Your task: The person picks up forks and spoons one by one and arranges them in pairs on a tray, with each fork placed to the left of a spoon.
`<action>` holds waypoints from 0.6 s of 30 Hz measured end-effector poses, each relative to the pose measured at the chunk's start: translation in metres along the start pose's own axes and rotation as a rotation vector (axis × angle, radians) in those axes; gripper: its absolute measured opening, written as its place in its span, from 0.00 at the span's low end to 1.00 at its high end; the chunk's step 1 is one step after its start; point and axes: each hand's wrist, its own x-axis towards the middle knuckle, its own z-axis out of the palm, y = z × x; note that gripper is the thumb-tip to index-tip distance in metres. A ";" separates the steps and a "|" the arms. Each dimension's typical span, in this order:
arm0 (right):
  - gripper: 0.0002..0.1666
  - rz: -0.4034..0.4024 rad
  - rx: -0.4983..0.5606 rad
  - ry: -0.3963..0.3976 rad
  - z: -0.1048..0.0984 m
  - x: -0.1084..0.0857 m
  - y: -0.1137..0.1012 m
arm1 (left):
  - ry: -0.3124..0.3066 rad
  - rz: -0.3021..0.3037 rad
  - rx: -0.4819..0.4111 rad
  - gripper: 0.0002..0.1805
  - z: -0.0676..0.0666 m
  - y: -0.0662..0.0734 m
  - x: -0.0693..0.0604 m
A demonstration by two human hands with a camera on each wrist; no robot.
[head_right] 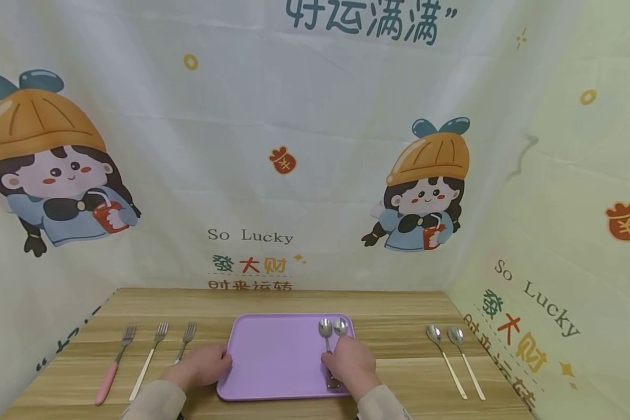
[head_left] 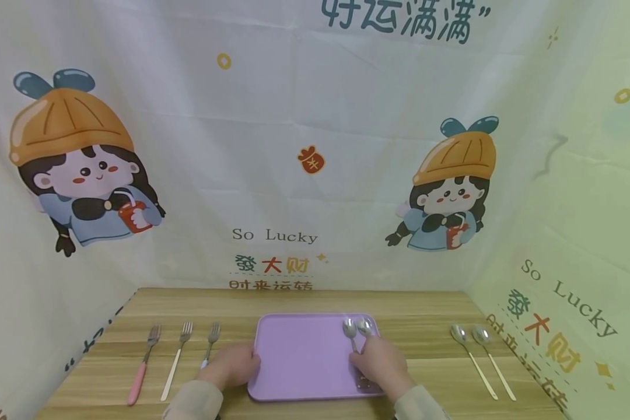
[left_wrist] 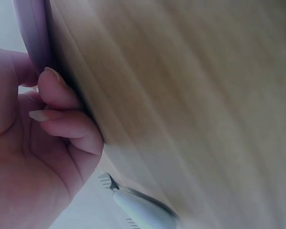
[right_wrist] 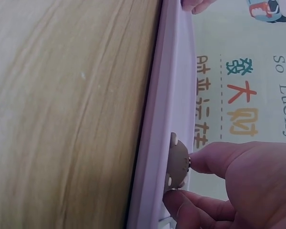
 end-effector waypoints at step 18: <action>0.17 0.019 0.111 0.017 -0.028 0.003 0.037 | 0.024 0.005 -0.017 0.12 -0.009 0.013 -0.013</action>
